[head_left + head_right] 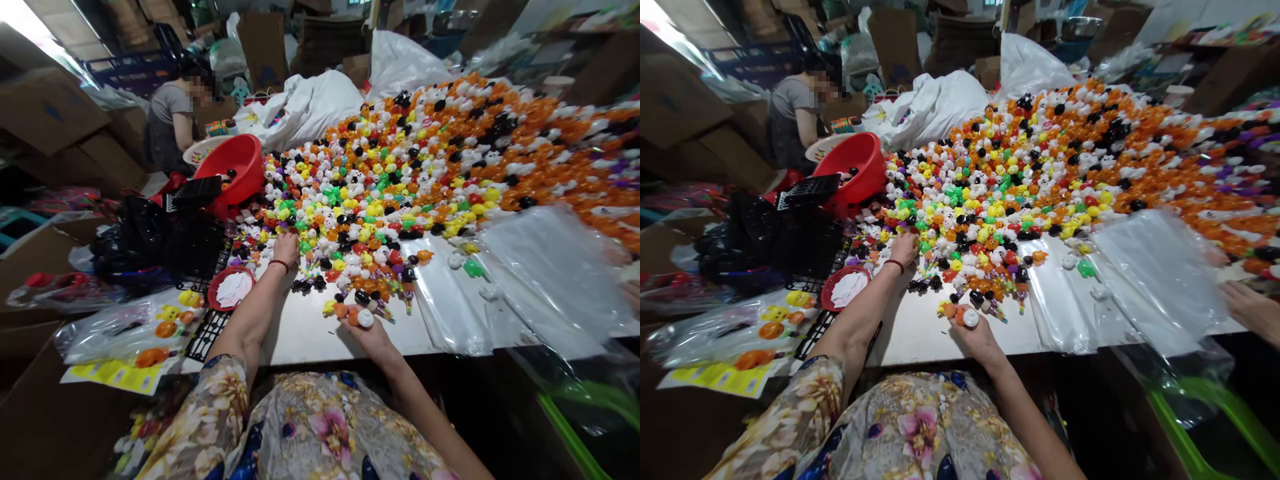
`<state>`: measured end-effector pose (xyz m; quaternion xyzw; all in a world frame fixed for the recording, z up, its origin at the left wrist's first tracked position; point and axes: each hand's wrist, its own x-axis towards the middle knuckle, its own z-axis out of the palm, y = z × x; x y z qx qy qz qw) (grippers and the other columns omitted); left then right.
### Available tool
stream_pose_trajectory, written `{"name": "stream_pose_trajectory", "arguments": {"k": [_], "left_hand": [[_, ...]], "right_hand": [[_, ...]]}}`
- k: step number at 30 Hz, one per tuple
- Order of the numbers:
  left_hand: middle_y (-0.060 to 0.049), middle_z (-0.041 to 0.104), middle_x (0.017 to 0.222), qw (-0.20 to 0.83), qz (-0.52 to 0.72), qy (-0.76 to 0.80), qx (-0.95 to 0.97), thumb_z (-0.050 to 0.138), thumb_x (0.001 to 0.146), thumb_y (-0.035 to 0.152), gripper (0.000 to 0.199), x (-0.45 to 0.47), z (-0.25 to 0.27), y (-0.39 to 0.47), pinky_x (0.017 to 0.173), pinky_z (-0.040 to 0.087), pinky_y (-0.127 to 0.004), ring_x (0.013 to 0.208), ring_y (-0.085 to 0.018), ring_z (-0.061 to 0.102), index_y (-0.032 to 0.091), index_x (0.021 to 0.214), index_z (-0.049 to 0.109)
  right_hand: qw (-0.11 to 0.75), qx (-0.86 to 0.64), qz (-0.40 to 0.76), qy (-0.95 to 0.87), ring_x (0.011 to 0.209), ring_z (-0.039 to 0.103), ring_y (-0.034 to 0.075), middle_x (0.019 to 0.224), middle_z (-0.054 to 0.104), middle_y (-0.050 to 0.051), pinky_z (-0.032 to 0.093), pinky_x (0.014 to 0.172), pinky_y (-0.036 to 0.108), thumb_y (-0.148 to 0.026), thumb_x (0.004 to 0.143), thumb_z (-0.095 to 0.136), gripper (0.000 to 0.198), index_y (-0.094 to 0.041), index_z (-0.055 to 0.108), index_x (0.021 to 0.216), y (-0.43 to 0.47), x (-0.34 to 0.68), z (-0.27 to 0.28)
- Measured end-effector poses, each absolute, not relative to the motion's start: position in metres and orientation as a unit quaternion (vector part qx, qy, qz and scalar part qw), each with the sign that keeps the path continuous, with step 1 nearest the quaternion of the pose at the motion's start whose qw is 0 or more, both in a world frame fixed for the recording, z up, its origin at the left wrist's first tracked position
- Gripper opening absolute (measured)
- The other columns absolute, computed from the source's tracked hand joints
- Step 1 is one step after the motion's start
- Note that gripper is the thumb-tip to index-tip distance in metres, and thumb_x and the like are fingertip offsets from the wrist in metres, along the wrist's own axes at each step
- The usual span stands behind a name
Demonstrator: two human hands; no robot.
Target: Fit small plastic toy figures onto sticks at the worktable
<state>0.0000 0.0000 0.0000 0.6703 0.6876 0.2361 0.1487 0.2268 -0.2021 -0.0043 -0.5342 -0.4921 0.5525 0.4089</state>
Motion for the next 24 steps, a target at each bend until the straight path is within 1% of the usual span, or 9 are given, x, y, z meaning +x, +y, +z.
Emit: {"name": "stream_pose_trajectory", "arguments": {"k": [2, 4, 6, 8, 10, 13, 16, 19, 24], "left_hand": [[-0.014, 0.065, 0.114, 0.142, 0.244, 0.679, 0.678, 0.060, 0.078, 0.012, 0.025, -0.001, -0.002, -0.007, 0.106, 0.038, -0.048, 0.121, -0.033, 0.050, 0.018, 0.102, 0.067], [-0.012, 0.063, 0.119, 0.171, 0.315, 0.668, 0.651, 0.058, 0.081, 0.017, 0.030, 0.001, -0.001, -0.018, 0.103, 0.043, -0.045, 0.118, -0.028, 0.053, 0.020, 0.111, 0.062], [-0.009, 0.063, 0.116, 0.276, 0.437, 0.642, 0.566, 0.055, 0.083, 0.022, 0.032, 0.004, 0.002, -0.034, 0.089, 0.052, -0.038, 0.106, -0.023, 0.061, 0.021, 0.115, 0.057], [-0.006, 0.065, 0.105, 0.434, 0.528, 0.580, 0.444, 0.053, 0.083, 0.026, 0.029, 0.010, 0.006, -0.056, 0.071, 0.054, -0.031, 0.088, -0.018, 0.065, 0.022, 0.111, 0.055], [-0.005, 0.066, 0.095, 0.569, 0.536, 0.508, 0.362, 0.056, 0.081, 0.033, 0.026, 0.015, 0.011, -0.083, 0.059, 0.049, -0.024, 0.074, -0.014, 0.063, 0.021, 0.104, 0.056], [-0.003, 0.065, 0.083, 0.667, 0.488, 0.456, 0.330, 0.065, 0.075, 0.045, 0.033, 0.025, 0.019, -0.122, 0.046, 0.035, -0.019, 0.058, -0.009, 0.054, 0.019, 0.095, 0.059], [0.000, 0.060, 0.071, 0.681, 0.448, 0.461, 0.351, 0.068, 0.073, 0.054, 0.040, 0.035, 0.023, -0.152, 0.042, 0.025, -0.019, 0.049, -0.006, 0.043, 0.018, 0.088, 0.059], [0.003, 0.053, 0.064, 0.658, 0.443, 0.477, 0.377, 0.067, 0.074, 0.055, 0.039, 0.045, 0.023, -0.168, 0.043, 0.027, -0.020, 0.048, -0.006, 0.040, 0.019, 0.081, 0.055], [0.007, 0.042, 0.057, 0.622, 0.415, 0.483, 0.456, 0.063, 0.075, 0.061, 0.044, 0.056, 0.021, -0.179, 0.043, 0.029, -0.021, 0.046, -0.007, 0.036, 0.021, 0.071, 0.047]], "right_hand": [[0.418, -0.544, 0.533, -0.495, 0.080, 0.067, 0.022, 0.087, 0.076, 0.006, 0.053, 0.078, 0.037, -0.047, 0.067, 0.071, 0.035, -0.021, 0.069, 0.091, -0.202, 0.226, -0.006], [0.424, -0.559, 0.521, -0.485, 0.075, 0.068, 0.022, 0.081, 0.075, 0.005, 0.054, 0.074, 0.037, -0.048, 0.068, 0.069, 0.040, -0.020, 0.068, 0.097, -0.201, 0.224, -0.005], [0.431, -0.567, 0.509, -0.483, 0.074, 0.068, 0.022, 0.080, 0.075, 0.005, 0.054, 0.071, 0.036, -0.050, 0.070, 0.068, 0.043, -0.020, 0.066, 0.101, -0.200, 0.223, -0.002], [0.438, -0.556, 0.494, -0.505, 0.080, 0.069, 0.023, 0.088, 0.076, 0.007, 0.055, 0.075, 0.037, -0.050, 0.072, 0.067, 0.041, -0.020, 0.067, 0.100, -0.199, 0.222, 0.004], [0.444, -0.538, 0.475, -0.536, 0.087, 0.070, 0.024, 0.097, 0.076, 0.008, 0.055, 0.081, 0.038, -0.049, 0.074, 0.067, 0.036, -0.021, 0.069, 0.097, -0.199, 0.223, 0.012], [0.445, -0.548, 0.435, -0.559, 0.088, 0.070, 0.024, 0.097, 0.076, 0.007, 0.055, 0.081, 0.037, -0.045, 0.077, 0.065, 0.033, -0.022, 0.070, 0.100, -0.201, 0.225, 0.021], [0.429, -0.563, 0.401, -0.581, 0.080, 0.069, 0.023, 0.088, 0.076, 0.005, 0.055, 0.074, 0.034, -0.043, 0.079, 0.063, 0.028, -0.022, 0.071, 0.096, -0.205, 0.228, 0.025], [0.416, -0.545, 0.374, -0.625, 0.081, 0.069, 0.024, 0.090, 0.076, 0.006, 0.055, 0.076, 0.035, -0.039, 0.082, 0.061, 0.024, -0.023, 0.073, 0.094, -0.210, 0.230, 0.025], [0.395, -0.528, 0.332, -0.675, 0.088, 0.068, 0.025, 0.097, 0.074, 0.007, 0.054, 0.083, 0.036, -0.032, 0.084, 0.059, 0.024, -0.024, 0.073, 0.101, -0.218, 0.236, 0.025]]}}
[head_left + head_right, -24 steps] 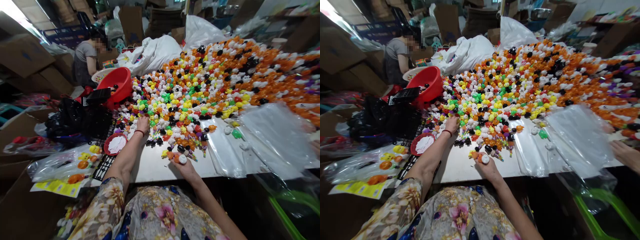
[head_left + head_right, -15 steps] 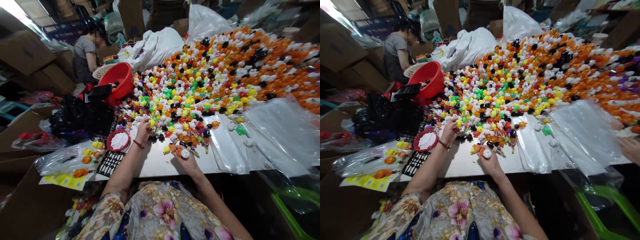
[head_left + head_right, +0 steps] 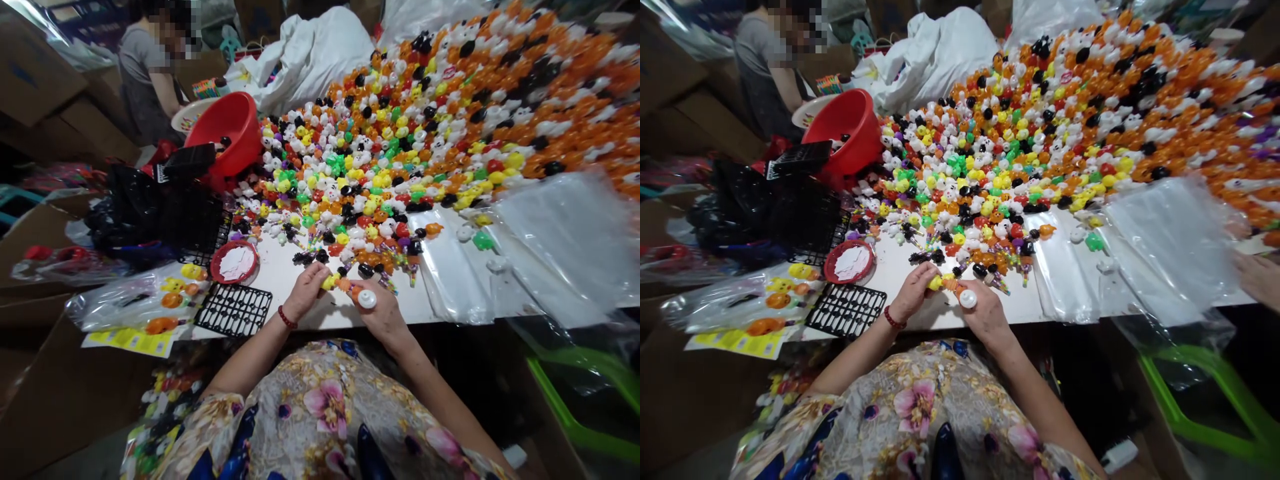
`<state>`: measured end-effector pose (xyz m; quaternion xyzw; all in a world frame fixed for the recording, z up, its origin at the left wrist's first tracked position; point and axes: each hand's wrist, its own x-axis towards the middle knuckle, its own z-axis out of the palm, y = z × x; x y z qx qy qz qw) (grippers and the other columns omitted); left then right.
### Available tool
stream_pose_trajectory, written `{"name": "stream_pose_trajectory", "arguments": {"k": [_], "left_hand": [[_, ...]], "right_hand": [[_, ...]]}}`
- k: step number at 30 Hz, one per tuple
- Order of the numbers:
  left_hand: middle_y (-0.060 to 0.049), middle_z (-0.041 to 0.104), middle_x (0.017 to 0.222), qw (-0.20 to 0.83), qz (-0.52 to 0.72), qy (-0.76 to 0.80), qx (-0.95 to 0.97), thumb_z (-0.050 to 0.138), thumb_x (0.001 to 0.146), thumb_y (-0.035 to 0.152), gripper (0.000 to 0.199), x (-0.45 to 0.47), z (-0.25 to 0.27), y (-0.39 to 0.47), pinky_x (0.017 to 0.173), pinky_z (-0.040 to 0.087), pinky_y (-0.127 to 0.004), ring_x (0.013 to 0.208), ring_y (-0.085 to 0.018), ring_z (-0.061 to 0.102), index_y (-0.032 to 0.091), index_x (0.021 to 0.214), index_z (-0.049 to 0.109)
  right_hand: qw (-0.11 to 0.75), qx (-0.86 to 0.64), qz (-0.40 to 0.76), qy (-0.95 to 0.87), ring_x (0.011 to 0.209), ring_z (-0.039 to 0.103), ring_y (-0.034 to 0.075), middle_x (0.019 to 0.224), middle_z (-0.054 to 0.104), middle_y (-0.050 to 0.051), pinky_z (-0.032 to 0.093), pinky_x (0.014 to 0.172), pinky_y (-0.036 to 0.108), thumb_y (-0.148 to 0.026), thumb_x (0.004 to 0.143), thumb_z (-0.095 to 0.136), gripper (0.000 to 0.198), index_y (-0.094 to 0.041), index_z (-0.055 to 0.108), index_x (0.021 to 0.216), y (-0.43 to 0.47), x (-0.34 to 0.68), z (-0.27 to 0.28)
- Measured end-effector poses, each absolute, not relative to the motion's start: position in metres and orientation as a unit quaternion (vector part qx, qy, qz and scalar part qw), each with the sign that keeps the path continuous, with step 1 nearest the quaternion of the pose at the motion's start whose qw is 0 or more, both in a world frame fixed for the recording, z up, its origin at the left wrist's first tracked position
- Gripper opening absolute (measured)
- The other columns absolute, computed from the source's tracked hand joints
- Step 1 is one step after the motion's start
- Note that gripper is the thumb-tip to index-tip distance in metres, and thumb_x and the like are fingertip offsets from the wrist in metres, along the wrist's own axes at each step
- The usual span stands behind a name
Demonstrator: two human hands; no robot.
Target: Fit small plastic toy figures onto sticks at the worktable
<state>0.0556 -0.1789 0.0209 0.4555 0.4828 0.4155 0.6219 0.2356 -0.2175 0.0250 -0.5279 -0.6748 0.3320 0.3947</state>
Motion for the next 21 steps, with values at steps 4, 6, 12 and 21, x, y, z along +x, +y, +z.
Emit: {"name": "stream_pose_trajectory", "arguments": {"k": [4, 6, 12, 21], "left_hand": [[0.007, 0.042, 0.056, 0.601, 0.400, 0.489, 0.490, 0.061, 0.076, 0.065, 0.047, 0.060, 0.021, -0.183, 0.044, 0.032, -0.022, 0.047, -0.008, 0.037, 0.021, 0.071, 0.047], [0.007, 0.042, 0.056, 0.604, 0.390, 0.495, 0.487, 0.059, 0.075, 0.067, 0.047, 0.062, 0.022, -0.184, 0.044, 0.031, -0.023, 0.047, -0.008, 0.037, 0.021, 0.071, 0.047], [0.006, 0.040, 0.057, 0.598, 0.366, 0.507, 0.500, 0.056, 0.076, 0.063, 0.044, 0.065, 0.020, -0.188, 0.048, 0.031, -0.023, 0.051, -0.009, 0.036, 0.022, 0.067, 0.044], [0.004, 0.042, 0.059, 0.524, 0.310, 0.521, 0.598, 0.047, 0.085, 0.045, 0.034, 0.063, 0.019, -0.187, 0.057, 0.032, -0.025, 0.060, -0.012, 0.040, 0.020, 0.062, 0.043]], "right_hand": [[0.358, -0.526, 0.297, -0.712, 0.089, 0.066, 0.025, 0.094, 0.073, 0.009, 0.053, 0.083, 0.036, -0.029, 0.089, 0.054, 0.025, -0.024, 0.074, 0.103, -0.222, 0.240, 0.029], [0.346, -0.519, 0.294, -0.724, 0.088, 0.066, 0.025, 0.092, 0.073, 0.010, 0.053, 0.082, 0.035, -0.028, 0.089, 0.053, 0.026, -0.024, 0.075, 0.103, -0.224, 0.242, 0.032], [0.392, -0.506, 0.394, -0.659, 0.091, 0.069, 0.025, 0.099, 0.076, 0.007, 0.055, 0.086, 0.037, -0.036, 0.084, 0.063, 0.024, -0.025, 0.075, 0.101, -0.224, 0.243, 0.033], [0.390, -0.523, 0.510, -0.560, 0.085, 0.073, 0.025, 0.092, 0.078, 0.009, 0.058, 0.080, 0.037, -0.048, 0.072, 0.075, 0.033, -0.019, 0.078, 0.088, -0.223, 0.241, 0.022]]}}
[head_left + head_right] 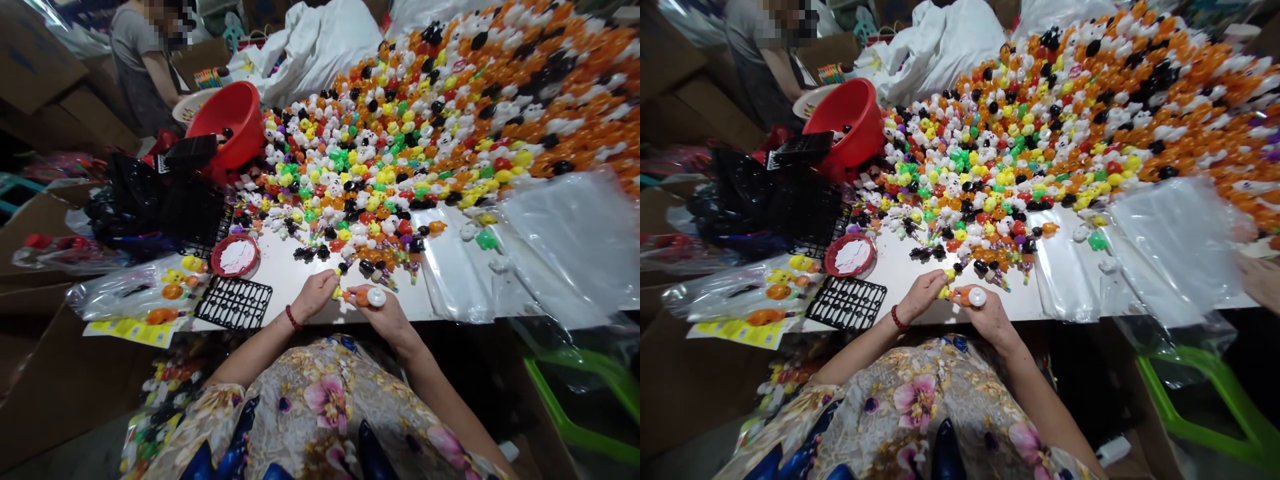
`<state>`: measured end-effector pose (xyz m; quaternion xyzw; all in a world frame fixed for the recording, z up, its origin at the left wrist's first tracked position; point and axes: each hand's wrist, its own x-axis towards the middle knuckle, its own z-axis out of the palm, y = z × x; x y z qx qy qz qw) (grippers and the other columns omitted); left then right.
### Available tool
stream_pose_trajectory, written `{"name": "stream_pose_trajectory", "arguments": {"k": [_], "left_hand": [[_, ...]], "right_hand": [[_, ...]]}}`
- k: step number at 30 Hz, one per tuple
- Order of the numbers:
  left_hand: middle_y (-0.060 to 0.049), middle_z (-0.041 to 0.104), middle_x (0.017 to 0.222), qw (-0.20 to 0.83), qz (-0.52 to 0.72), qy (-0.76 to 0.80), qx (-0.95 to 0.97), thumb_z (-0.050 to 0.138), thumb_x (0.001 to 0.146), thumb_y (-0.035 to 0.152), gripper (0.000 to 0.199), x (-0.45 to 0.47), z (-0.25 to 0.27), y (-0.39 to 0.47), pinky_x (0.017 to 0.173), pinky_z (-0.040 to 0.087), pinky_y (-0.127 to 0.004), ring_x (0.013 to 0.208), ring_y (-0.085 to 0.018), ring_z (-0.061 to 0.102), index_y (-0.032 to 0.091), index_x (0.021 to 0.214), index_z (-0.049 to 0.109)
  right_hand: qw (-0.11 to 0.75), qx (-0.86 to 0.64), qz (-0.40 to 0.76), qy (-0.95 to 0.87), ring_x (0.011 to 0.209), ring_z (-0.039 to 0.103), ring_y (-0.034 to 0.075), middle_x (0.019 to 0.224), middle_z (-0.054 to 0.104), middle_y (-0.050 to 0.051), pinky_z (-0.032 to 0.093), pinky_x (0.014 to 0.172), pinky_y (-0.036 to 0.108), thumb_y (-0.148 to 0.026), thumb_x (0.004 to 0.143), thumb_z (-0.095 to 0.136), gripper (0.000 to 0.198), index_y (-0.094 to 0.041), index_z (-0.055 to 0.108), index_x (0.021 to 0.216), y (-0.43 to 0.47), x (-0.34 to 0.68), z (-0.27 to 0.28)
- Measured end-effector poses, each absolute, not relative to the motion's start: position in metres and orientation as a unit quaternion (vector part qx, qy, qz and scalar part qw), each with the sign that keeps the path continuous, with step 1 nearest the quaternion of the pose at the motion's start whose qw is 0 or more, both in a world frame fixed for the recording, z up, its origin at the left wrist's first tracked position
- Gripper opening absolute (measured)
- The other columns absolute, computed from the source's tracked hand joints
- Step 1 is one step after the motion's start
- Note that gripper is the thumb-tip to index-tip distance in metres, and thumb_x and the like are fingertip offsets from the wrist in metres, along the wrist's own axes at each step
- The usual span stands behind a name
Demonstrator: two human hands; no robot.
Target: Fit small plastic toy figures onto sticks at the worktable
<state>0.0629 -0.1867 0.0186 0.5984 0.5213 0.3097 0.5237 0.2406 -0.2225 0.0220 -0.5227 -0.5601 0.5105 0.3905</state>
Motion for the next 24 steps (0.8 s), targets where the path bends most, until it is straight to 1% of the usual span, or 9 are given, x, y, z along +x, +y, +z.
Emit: {"name": "stream_pose_trajectory", "arguments": {"k": [4, 10, 13, 17, 19, 24], "left_hand": [[0.004, 0.043, 0.058, 0.523, 0.275, 0.500, 0.634, 0.047, 0.084, 0.043, 0.033, 0.060, 0.019, -0.182, 0.058, 0.032, -0.025, 0.061, -0.012, 0.042, 0.020, 0.060, 0.045], [0.003, 0.043, 0.058, 0.562, 0.288, 0.517, 0.578, 0.046, 0.083, 0.052, 0.039, 0.066, 0.013, -0.185, 0.057, 0.033, -0.025, 0.060, -0.013, 0.042, 0.021, 0.060, 0.043], [0.004, 0.042, 0.058, 0.535, 0.297, 0.535, 0.583, 0.046, 0.083, 0.049, 0.037, 0.069, 0.013, -0.188, 0.058, 0.033, -0.025, 0.060, -0.013, 0.041, 0.021, 0.059, 0.041], [0.005, 0.039, 0.055, 0.467, 0.288, 0.554, 0.627, 0.044, 0.085, 0.038, 0.033, 0.069, 0.015, -0.189, 0.058, 0.030, -0.026, 0.057, -0.012, 0.039, 0.021, 0.058, 0.039], [0.005, 0.040, 0.054, 0.457, 0.270, 0.546, 0.648, 0.044, 0.085, 0.035, 0.031, 0.067, 0.015, -0.187, 0.057, 0.030, -0.026, 0.056, -0.012, 0.039, 0.021, 0.057, 0.040], [0.004, 0.039, 0.054, 0.521, 0.255, 0.508, 0.637, 0.045, 0.083, 0.036, 0.032, 0.068, 0.008, -0.185, 0.057, 0.033, -0.025, 0.058, -0.012, 0.040, 0.021, 0.055, 0.039]], "right_hand": [[0.374, -0.533, 0.545, -0.528, 0.080, 0.072, 0.024, 0.086, 0.079, 0.008, 0.059, 0.074, 0.036, -0.054, 0.067, 0.076, 0.041, -0.018, 0.079, 0.086, -0.221, 0.243, 0.020], [0.362, -0.535, 0.530, -0.549, 0.082, 0.073, 0.025, 0.088, 0.079, 0.007, 0.059, 0.077, 0.036, -0.051, 0.069, 0.076, 0.034, -0.020, 0.079, 0.083, -0.220, 0.243, 0.026], [0.363, -0.538, 0.528, -0.548, 0.083, 0.073, 0.026, 0.088, 0.079, 0.008, 0.059, 0.080, 0.038, -0.051, 0.069, 0.076, 0.033, -0.020, 0.078, 0.082, -0.222, 0.241, 0.023], [0.368, -0.550, 0.536, -0.524, 0.084, 0.073, 0.026, 0.088, 0.078, 0.009, 0.058, 0.081, 0.038, -0.049, 0.068, 0.076, 0.033, -0.019, 0.078, 0.083, -0.224, 0.238, 0.019], [0.358, -0.548, 0.549, -0.520, 0.083, 0.073, 0.026, 0.085, 0.078, 0.009, 0.058, 0.080, 0.038, -0.049, 0.067, 0.077, 0.033, -0.019, 0.077, 0.082, -0.224, 0.238, 0.020], [0.343, -0.541, 0.570, -0.514, 0.079, 0.071, 0.025, 0.080, 0.077, 0.008, 0.057, 0.078, 0.038, -0.051, 0.065, 0.078, 0.034, -0.019, 0.076, 0.076, -0.227, 0.236, 0.025]]}}
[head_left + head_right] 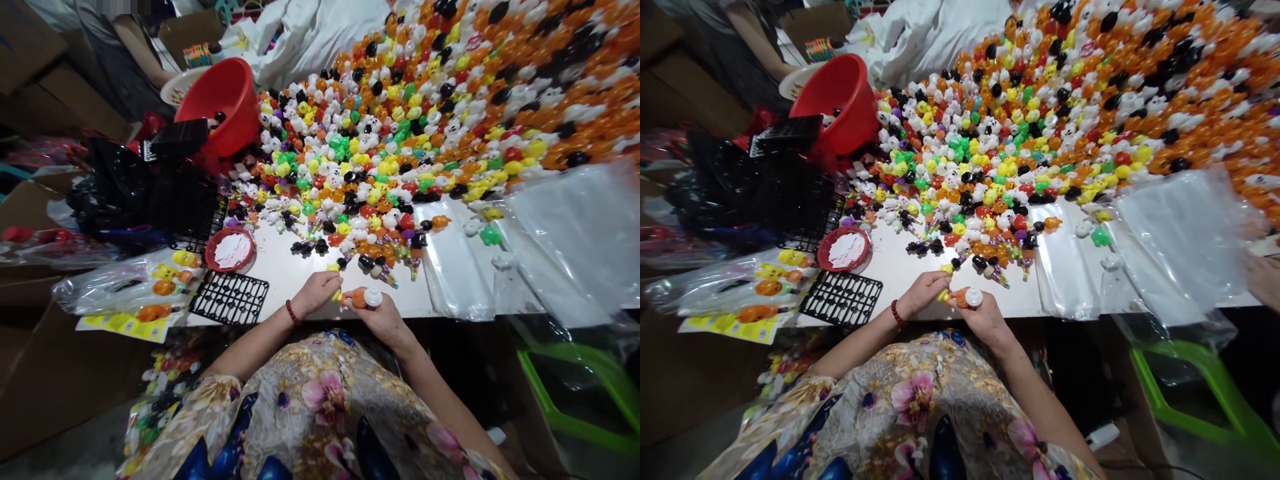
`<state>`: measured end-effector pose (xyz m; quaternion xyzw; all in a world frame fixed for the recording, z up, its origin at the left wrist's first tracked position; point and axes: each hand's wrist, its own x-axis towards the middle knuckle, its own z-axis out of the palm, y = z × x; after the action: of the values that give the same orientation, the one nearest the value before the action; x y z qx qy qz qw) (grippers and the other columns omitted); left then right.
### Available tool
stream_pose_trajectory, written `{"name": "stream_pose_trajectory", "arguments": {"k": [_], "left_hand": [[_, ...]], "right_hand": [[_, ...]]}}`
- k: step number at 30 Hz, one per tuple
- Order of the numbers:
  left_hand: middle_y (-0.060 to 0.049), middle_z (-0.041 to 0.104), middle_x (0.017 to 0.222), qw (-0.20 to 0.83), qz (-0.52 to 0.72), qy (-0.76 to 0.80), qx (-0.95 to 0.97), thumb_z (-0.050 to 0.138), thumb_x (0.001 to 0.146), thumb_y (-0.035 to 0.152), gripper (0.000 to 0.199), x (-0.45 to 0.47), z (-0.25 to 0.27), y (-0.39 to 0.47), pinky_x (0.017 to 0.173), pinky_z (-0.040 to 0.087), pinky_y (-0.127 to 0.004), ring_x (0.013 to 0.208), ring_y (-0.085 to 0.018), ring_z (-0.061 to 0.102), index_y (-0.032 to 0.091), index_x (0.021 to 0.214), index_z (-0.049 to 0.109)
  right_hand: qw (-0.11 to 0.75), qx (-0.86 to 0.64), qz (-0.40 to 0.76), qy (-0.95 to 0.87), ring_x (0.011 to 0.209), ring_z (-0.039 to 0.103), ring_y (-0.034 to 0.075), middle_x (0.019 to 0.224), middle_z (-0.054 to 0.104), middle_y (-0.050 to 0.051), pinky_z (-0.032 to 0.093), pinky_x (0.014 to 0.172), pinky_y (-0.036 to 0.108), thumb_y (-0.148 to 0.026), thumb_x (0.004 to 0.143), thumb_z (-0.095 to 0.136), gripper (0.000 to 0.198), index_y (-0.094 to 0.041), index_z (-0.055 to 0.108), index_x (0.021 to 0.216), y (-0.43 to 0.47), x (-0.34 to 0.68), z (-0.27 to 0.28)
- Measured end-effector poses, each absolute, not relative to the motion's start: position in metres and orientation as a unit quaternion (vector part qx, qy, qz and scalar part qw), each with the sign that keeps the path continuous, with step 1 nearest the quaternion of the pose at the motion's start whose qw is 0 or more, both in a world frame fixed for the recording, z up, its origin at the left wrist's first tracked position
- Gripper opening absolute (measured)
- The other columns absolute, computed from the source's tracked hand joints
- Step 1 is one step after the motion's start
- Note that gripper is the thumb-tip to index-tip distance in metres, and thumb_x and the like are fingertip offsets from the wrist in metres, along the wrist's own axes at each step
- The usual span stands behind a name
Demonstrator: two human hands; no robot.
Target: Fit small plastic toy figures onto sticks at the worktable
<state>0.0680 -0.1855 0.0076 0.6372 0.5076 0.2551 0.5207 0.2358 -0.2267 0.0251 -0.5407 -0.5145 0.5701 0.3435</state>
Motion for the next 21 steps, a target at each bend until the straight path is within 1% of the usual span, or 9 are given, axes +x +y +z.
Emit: {"name": "stream_pose_trajectory", "arguments": {"k": [5, 9, 12, 15, 18, 21], "left_hand": [[0.004, 0.039, 0.054, 0.548, 0.270, 0.532, 0.587, 0.047, 0.082, 0.039, 0.035, 0.076, -0.002, -0.194, 0.058, 0.035, -0.025, 0.059, -0.013, 0.040, 0.021, 0.054, 0.038], [0.003, 0.045, 0.057, 0.517, 0.326, 0.577, 0.541, 0.043, 0.084, 0.037, 0.031, 0.079, 0.003, -0.194, 0.058, 0.035, -0.025, 0.059, -0.012, 0.041, 0.020, 0.059, 0.044], [0.005, 0.042, 0.057, 0.499, 0.339, 0.589, 0.538, 0.042, 0.084, 0.037, 0.031, 0.079, 0.008, -0.191, 0.057, 0.033, -0.024, 0.059, -0.011, 0.040, 0.021, 0.058, 0.041], [0.005, 0.037, 0.055, 0.496, 0.332, 0.602, 0.531, 0.044, 0.083, 0.036, 0.032, 0.078, 0.008, -0.190, 0.056, 0.031, -0.024, 0.057, -0.011, 0.038, 0.021, 0.056, 0.037], [0.005, 0.039, 0.055, 0.505, 0.321, 0.610, 0.519, 0.044, 0.085, 0.034, 0.032, 0.079, 0.002, -0.195, 0.057, 0.032, -0.025, 0.057, -0.011, 0.039, 0.021, 0.056, 0.038], [0.005, 0.042, 0.056, 0.501, 0.307, 0.604, 0.539, 0.044, 0.089, 0.039, 0.037, 0.080, -0.001, -0.198, 0.058, 0.034, -0.025, 0.058, -0.012, 0.041, 0.020, 0.057, 0.041]], "right_hand": [[0.362, -0.554, 0.565, -0.492, 0.075, 0.069, 0.023, 0.074, 0.074, 0.007, 0.057, 0.074, 0.036, -0.056, 0.063, 0.078, 0.038, -0.019, 0.073, 0.071, -0.233, 0.227, 0.020], [0.401, -0.578, 0.539, -0.464, 0.069, 0.064, 0.019, 0.076, 0.072, 0.006, 0.055, 0.068, 0.033, -0.058, 0.064, 0.077, 0.042, -0.019, 0.070, 0.078, -0.229, 0.225, 0.016], [0.410, -0.575, 0.532, -0.468, 0.062, 0.059, 0.016, 0.071, 0.068, 0.002, 0.051, 0.061, 0.030, -0.056, 0.063, 0.079, 0.043, -0.019, 0.065, 0.079, -0.222, 0.227, 0.017], [0.400, -0.558, 0.524, -0.504, 0.058, 0.053, 0.014, 0.065, 0.062, -0.001, 0.046, 0.057, 0.028, -0.055, 0.068, 0.074, 0.039, -0.020, 0.057, 0.072, -0.222, 0.227, 0.018], [0.379, -0.551, 0.507, -0.543, 0.057, 0.051, 0.014, 0.061, 0.058, -0.003, 0.042, 0.055, 0.026, -0.051, 0.074, 0.069, 0.034, -0.022, 0.053, 0.069, -0.226, 0.225, 0.018], [0.354, -0.548, 0.493, -0.575, 0.057, 0.053, 0.014, 0.060, 0.059, -0.003, 0.042, 0.055, 0.026, -0.047, 0.076, 0.067, 0.029, -0.022, 0.054, 0.069, -0.227, 0.226, 0.016]]}}
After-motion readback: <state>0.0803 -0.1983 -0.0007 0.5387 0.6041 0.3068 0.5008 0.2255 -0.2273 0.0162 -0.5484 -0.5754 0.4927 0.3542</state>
